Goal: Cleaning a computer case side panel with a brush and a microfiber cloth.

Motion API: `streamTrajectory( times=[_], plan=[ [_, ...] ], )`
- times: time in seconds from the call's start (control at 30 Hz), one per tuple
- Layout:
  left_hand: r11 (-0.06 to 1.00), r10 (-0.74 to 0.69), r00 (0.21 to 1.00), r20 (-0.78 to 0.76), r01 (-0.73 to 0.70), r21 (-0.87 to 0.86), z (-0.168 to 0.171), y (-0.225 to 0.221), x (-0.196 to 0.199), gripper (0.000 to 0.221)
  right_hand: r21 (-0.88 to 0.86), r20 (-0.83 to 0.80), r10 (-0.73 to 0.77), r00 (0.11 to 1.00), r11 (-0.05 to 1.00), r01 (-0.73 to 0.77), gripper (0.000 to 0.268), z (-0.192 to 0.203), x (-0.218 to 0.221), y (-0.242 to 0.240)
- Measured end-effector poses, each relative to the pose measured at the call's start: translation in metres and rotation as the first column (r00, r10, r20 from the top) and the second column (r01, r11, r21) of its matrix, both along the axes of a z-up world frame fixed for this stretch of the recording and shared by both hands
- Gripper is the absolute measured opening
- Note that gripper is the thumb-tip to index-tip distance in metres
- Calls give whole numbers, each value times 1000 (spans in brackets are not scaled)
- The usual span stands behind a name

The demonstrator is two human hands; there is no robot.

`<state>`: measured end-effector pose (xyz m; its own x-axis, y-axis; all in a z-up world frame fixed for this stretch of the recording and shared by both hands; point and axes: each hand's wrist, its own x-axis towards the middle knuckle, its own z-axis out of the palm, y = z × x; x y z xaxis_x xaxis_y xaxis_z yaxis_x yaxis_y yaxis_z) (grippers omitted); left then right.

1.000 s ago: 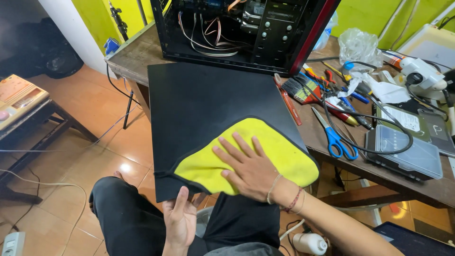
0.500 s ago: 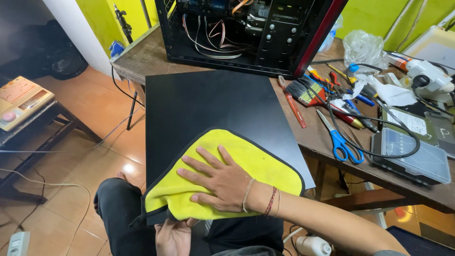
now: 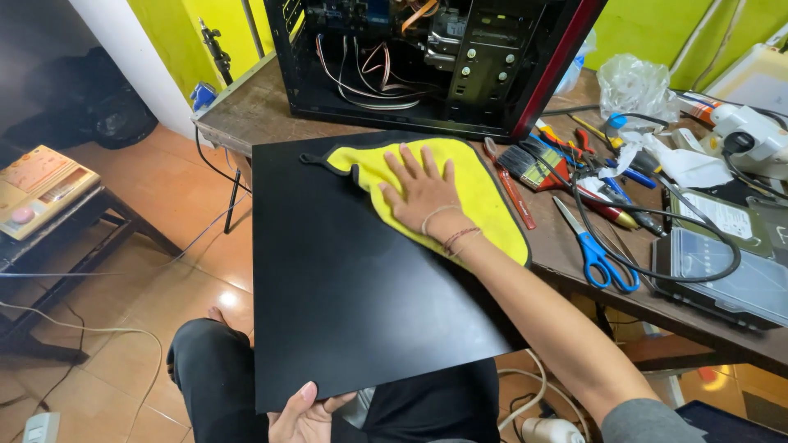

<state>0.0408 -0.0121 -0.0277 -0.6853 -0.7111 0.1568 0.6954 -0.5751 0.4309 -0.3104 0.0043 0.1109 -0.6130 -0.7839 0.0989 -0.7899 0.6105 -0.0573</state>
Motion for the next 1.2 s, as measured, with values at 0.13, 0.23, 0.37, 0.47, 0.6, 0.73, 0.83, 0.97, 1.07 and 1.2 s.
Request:
streamTrajectory(
  times=[0.13,0.23,0.37,0.47,0.6,0.73,0.83,0.97,1.07,1.2],
  plan=[
    [1000,15,999,53,-14,-20,-8,-4,5,61,-2,-3,287,958,958,-287,69,-2,79,-9],
    [1000,-18,999,27,19,-5,-27,-10,9,59,-143,-169,573,802,791,-595,67,-17,142,-3],
    [996,-87,996,37,86,14,-26,-26,21,56,-79,-41,629,776,773,-630,67,-13,128,-21],
    [990,-143,984,-103,141,-29,-28,-32,26,66,-111,-36,548,836,829,-549,67,-12,89,-36],
    [998,-69,997,-39,69,0,-27,-30,32,67,-45,31,299,954,954,-297,68,5,29,-38],
    [994,-105,994,-31,104,-24,-27,-33,33,65,-12,109,134,985,991,-133,71,16,-15,-23],
    [998,-47,991,-125,50,24,-38,-26,32,67,-34,125,40,991,999,-36,72,9,-41,-6],
    [997,-72,988,-135,75,19,-47,-30,35,66,-20,78,-66,995,997,68,74,2,-55,10],
    [996,-54,992,-112,61,62,-45,-31,36,62,-60,87,-159,983,985,165,78,0,-47,15],
    [992,-111,976,-186,120,39,-49,-36,39,60,-184,7,-191,982,965,189,78,-14,-54,14]
  ],
)
